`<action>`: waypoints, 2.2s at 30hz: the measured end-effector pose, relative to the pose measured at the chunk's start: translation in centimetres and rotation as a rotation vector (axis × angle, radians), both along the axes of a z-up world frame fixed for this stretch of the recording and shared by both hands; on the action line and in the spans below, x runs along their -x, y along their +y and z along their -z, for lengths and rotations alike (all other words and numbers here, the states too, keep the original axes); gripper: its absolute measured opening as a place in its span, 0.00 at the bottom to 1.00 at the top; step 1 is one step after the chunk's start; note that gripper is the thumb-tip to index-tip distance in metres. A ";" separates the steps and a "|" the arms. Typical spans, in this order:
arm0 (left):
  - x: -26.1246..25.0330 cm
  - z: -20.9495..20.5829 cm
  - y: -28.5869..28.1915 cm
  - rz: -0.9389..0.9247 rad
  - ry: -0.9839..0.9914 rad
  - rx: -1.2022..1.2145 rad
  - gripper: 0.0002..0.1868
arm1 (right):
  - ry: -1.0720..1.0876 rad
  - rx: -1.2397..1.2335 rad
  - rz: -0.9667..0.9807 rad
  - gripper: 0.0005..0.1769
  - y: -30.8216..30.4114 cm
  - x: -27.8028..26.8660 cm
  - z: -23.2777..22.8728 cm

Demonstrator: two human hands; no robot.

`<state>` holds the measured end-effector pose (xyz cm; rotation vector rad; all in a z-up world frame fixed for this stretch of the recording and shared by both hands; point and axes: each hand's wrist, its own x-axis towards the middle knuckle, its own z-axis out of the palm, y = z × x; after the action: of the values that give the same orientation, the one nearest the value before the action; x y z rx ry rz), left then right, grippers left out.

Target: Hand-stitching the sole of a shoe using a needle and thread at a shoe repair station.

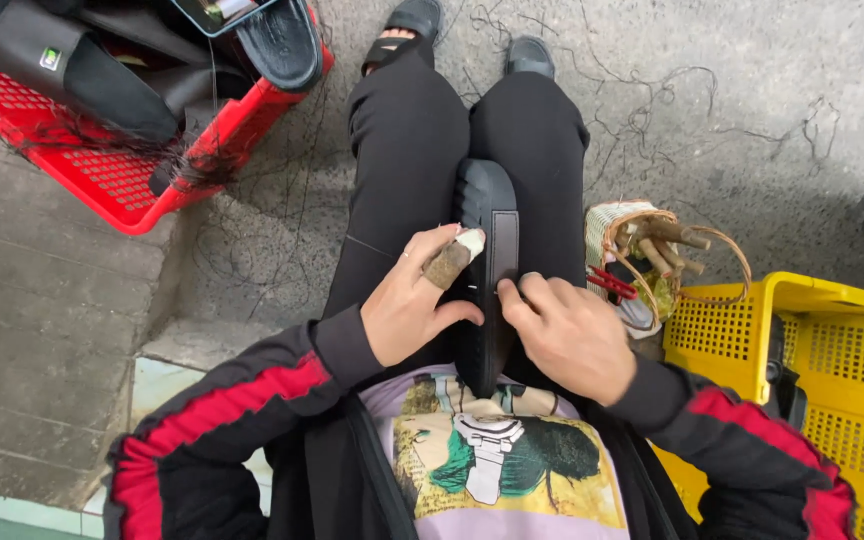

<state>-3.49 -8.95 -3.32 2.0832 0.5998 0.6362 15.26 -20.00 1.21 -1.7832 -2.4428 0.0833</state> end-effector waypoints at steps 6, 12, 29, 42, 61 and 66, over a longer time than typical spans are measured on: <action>1.5 -1.4 -1.1 -0.066 0.044 -0.141 0.22 | 0.273 -0.007 0.024 0.13 0.5 0.2 0.5; 2.6 -4.6 -1.0 0.016 -0.281 1.095 0.06 | 0.461 -0.032 0.103 0.15 0.7 -0.1 -0.8; 2.1 -1.9 -3.5 -0.210 -0.093 0.581 0.21 | 0.163 -0.018 -0.033 0.15 1.9 0.5 -1.7; 1.4 -1.0 -2.5 -0.171 -0.009 0.766 0.17 | 0.337 -0.144 0.082 0.16 0.2 -0.1 -0.6; 0.6 -1.6 -4.0 -0.037 -0.222 -0.322 0.05 | 0.626 0.334 0.152 0.10 0.0 -2.0 -3.3; 0.7 -0.8 -4.5 -0.065 -0.300 -0.291 0.03 | 0.930 0.468 0.291 0.11 -1.2 -3.1 -2.8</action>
<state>-4.14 -13.40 -2.54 2.1803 0.4232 1.1051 18.38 -21.21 3.98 -1.6542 -1.5500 1.2217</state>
